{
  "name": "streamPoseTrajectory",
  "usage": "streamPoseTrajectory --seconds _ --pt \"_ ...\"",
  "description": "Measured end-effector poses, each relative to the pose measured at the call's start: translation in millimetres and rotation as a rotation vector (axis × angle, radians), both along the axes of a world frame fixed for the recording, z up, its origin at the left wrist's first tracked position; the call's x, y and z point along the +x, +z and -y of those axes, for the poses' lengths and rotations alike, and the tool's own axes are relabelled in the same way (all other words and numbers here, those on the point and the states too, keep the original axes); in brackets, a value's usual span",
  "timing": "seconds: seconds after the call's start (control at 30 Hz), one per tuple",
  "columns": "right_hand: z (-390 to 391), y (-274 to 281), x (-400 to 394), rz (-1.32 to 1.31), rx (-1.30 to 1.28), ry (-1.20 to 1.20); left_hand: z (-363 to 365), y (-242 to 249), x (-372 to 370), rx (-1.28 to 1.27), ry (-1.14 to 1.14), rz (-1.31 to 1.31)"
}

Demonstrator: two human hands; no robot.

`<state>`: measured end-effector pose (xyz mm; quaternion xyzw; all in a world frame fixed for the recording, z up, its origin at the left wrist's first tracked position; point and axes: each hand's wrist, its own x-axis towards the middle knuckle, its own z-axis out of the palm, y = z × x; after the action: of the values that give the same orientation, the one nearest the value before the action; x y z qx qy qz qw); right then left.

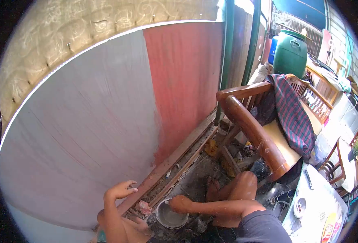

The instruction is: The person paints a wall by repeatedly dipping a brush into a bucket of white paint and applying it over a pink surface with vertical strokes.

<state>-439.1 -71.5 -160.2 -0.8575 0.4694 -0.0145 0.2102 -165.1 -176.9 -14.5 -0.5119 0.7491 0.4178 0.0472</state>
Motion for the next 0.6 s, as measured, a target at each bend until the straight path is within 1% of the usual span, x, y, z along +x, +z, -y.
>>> streamPoseTrajectory --seconds 0.07,0.17,0.27,0.37,0.47,0.57,0.6 --pt "-0.7 12.1 -2.6 0.022 0.005 0.005 0.6 -1.2 1.3 0.004 -0.043 0.006" --pt "-3.3 28.9 -4.4 0.007 0.038 -0.031 -3.5 -1.8 2.6 -0.004 -0.012 -0.031" --pt "3.1 36.4 -18.0 0.063 -0.028 0.190 -3.7 -7.2 8.5 -0.024 -0.022 -0.048" --pt "-1.8 41.1 -31.9 0.104 0.113 0.037 -6.1 2.4 12.8 -0.002 -0.025 -0.041" --pt "-24.7 34.7 -38.4 0.272 0.201 -0.206 -10.7 2.9 20.2 -0.011 0.039 -0.075" --pt "-52.5 40.0 -32.4 0.459 0.212 -0.565 -9.8 -6.8 26.4 -0.022 0.005 -0.029" --pt "-59.8 30.5 -33.0 0.444 0.190 -0.656 -9.8 -8.7 26.2 -0.011 -0.005 -0.009"
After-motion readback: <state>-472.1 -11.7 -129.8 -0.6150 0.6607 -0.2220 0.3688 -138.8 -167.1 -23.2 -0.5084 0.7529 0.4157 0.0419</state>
